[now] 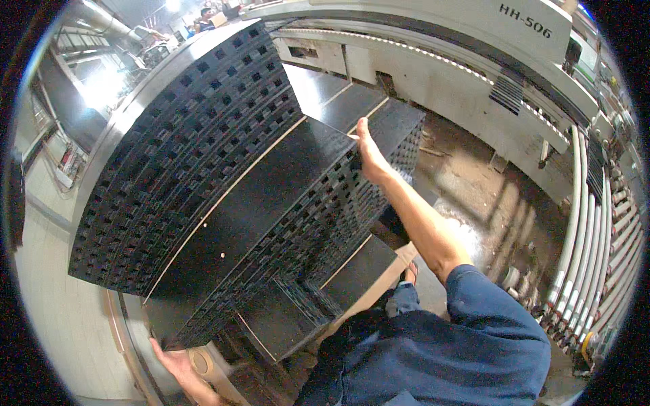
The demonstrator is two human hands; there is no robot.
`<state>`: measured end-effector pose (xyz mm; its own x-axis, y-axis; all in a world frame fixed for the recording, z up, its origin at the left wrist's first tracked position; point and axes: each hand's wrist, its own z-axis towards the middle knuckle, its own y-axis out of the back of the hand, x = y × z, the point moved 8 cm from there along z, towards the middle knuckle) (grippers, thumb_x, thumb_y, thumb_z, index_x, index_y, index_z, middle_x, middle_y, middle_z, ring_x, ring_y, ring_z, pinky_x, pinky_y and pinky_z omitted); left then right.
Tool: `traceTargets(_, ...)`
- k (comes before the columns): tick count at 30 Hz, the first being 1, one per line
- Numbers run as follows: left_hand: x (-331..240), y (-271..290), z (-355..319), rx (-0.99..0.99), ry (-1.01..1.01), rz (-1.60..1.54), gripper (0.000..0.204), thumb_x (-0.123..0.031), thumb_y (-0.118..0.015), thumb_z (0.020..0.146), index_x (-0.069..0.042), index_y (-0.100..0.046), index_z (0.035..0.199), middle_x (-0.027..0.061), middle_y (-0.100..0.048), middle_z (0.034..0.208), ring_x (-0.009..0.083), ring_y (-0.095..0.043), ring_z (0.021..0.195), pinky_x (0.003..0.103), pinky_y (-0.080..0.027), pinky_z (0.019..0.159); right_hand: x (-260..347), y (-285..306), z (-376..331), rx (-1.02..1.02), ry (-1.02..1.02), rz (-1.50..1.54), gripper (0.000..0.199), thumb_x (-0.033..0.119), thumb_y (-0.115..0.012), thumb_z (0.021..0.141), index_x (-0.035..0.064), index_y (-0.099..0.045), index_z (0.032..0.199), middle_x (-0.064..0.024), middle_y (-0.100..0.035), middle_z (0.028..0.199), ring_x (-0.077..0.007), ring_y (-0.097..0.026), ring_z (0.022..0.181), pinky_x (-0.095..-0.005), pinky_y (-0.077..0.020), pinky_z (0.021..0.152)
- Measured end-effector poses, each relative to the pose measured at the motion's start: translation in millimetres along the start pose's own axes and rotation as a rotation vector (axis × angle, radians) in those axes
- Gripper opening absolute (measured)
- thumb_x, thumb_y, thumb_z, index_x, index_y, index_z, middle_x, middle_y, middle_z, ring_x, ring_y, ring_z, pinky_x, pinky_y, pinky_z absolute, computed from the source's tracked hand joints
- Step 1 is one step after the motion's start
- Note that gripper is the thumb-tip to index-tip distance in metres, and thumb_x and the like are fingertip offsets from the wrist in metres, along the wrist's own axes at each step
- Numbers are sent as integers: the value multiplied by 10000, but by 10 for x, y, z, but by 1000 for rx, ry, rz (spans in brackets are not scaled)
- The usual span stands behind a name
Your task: The person repeatedly picks up dark rectangular panels from a roller conveyor, turns them over, and stacks them on a growing pile. The person handles the panels one at a time, inspecting them briefly before placing them on the stack.
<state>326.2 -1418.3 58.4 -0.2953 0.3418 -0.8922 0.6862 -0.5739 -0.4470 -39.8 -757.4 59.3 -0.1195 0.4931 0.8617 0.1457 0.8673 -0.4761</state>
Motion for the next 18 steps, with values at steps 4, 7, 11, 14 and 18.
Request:
traceTargets(4,65,-85,31,82,138,-42,561,-375,-641,909,-72,-505,1361,94,-541,1359,305,-486,1236,514,-370,1054,-143,59,442,370,-250,121,857,747,-449,877,-16,-587,1242,-126,-672,1170,-237,-604,1106,-391,-462,988)
traceTargets(7,61,-75,26,27,128,9,578,-389,-662,880,-83,-521,1350,80,-543,1350,320,-489,1220,528,-381,1033,-88,-34,532,357,-150,35,503,461,-663,889,54,-630,1183,-56,-699,1072,-178,-661,905,-343,-534,847)
traceTargets(11,113,-120,4,55,205,-6,570,-383,-672,869,-16,-561,1291,108,-576,1299,291,-501,1199,457,-379,1035,-113,23,531,277,-211,26,398,408,-631,909,77,-652,1129,-44,-705,1027,-164,-666,864,-347,-548,797)
traceTargets(14,84,-151,3,74,184,-17,562,-386,-652,880,-14,-560,1291,115,-574,1301,287,-499,1204,452,-377,1037,-113,12,514,273,-214,24,417,428,-630,904,77,-648,1129,-49,-703,1013,-167,-665,867,-360,-549,796)
traceTargets(18,18,-197,-45,-35,10,2,592,-428,-593,914,-25,-518,1341,119,-536,1358,289,-481,1243,441,-365,1060,-116,35,487,194,-187,50,563,534,-604,890,39,-635,1158,-115,-694,1071,-234,-649,990,-413,-523,868)
